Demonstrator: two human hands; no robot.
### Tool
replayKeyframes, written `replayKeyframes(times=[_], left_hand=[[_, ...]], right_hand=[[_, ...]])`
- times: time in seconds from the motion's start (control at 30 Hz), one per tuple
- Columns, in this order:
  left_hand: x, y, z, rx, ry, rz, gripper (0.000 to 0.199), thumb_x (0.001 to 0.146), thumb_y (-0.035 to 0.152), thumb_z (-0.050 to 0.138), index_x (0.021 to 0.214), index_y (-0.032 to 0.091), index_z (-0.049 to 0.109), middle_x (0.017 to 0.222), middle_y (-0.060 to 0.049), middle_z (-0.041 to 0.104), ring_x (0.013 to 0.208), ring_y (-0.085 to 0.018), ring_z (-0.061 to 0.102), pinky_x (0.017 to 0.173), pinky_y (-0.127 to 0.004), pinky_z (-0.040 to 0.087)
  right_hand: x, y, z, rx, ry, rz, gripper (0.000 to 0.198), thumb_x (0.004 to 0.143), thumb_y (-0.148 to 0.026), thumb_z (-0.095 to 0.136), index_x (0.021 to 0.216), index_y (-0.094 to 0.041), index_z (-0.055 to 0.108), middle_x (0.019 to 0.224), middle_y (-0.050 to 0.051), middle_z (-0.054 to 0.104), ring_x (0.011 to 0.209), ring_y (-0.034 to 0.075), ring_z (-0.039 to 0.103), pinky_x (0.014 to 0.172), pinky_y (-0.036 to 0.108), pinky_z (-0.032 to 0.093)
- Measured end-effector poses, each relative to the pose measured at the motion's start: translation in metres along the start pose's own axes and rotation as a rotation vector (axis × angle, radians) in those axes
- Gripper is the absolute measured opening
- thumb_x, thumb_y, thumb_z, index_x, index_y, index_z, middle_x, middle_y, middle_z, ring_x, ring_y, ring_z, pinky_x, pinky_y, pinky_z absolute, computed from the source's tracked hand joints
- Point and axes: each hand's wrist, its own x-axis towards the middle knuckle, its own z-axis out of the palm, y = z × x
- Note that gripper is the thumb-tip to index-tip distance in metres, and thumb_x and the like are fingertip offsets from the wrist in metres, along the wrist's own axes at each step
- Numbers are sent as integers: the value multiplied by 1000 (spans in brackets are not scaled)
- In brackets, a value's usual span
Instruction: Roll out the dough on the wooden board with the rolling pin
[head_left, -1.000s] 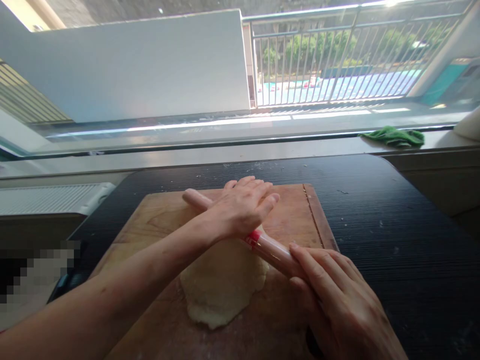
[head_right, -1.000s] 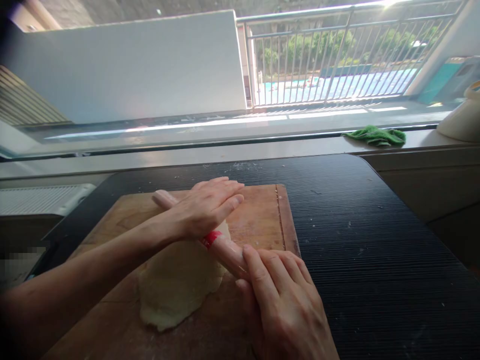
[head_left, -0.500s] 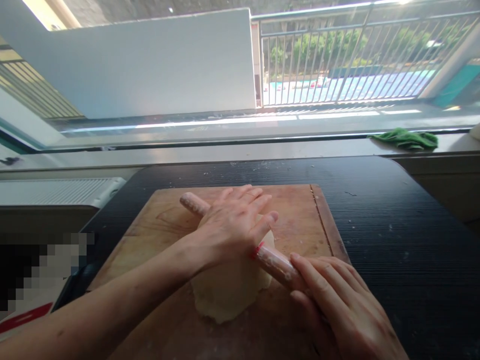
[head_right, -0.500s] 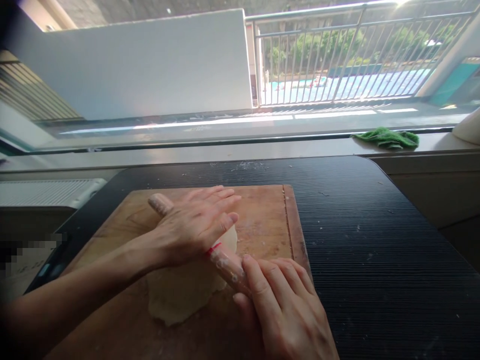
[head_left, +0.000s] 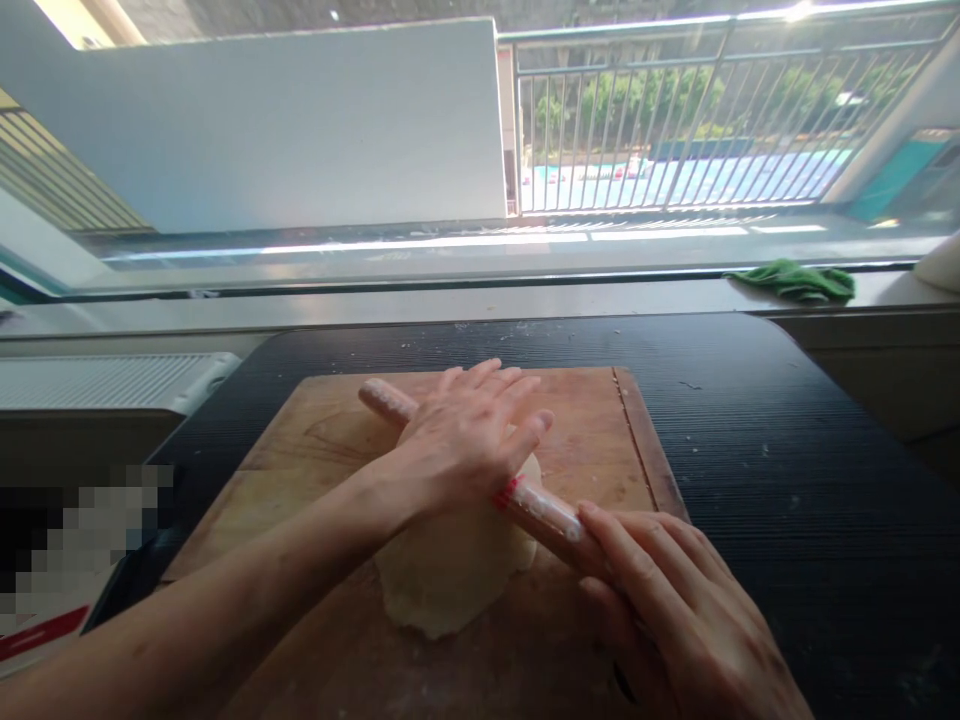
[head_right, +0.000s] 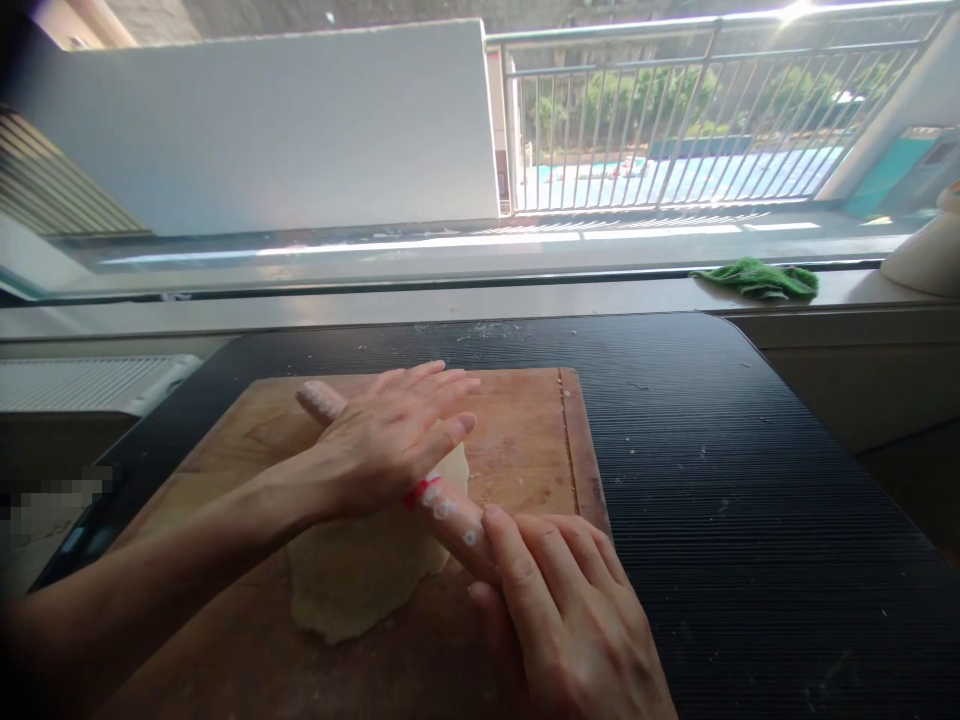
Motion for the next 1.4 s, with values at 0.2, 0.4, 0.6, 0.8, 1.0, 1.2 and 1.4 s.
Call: replayKeyframes(times=[0.2,0.4,0.6,0.8,1.0,1.2,1.4], left_hand=[[-17,-4,-3,33,-5,55,57,95,53,22,142,26,39,149,-2,40,140,-25,28,116,-49,17],[34,-4,5,-47,-12,53,61,95,56,16,141,24,41,147,-5,43,139,-27,30,113,-51,23],[23,-7,7,-25,-16,30,59,96,54,15,139,26,43,145,-3,45,138,-27,32,112,-52,25],[-23,-11,1,37,51,50,56,96,48,19,142,21,39,148,-4,41,139,-22,31,117,-45,19],[19,-8,3,9,-71,-21,60,95,55,12,145,27,31,152,0,35,142,-23,24,116,-49,19],[63,-5,11,-43,-83,-13,68,93,60,10,146,22,30,152,-6,35,142,-25,26,115,-49,21],[7,-11,4,-19,-31,-23,59,96,53,14,142,26,38,147,-1,43,140,-24,30,115,-48,21]], right_hand=[[4,2,2,48,5,-30,34,88,-21,58,118,-7,58,92,10,67,88,22,59,76,36,53],[1,5,2,25,40,109,33,91,-19,51,122,-9,57,97,11,66,87,21,58,77,38,52],[-1,2,1,35,68,84,35,89,-18,54,122,-9,57,96,10,66,88,22,57,77,38,51],[5,0,-1,133,84,-1,31,83,-21,63,113,-10,62,86,7,67,80,20,58,71,35,52],[6,7,-4,121,58,125,27,87,-19,55,112,-11,64,86,6,66,78,19,58,71,35,50],[5,6,-5,94,82,155,31,87,-18,56,117,-10,61,92,8,67,81,20,57,74,37,49],[6,0,-6,133,75,47,32,85,-21,61,117,-13,61,84,5,67,76,18,58,69,33,50]])
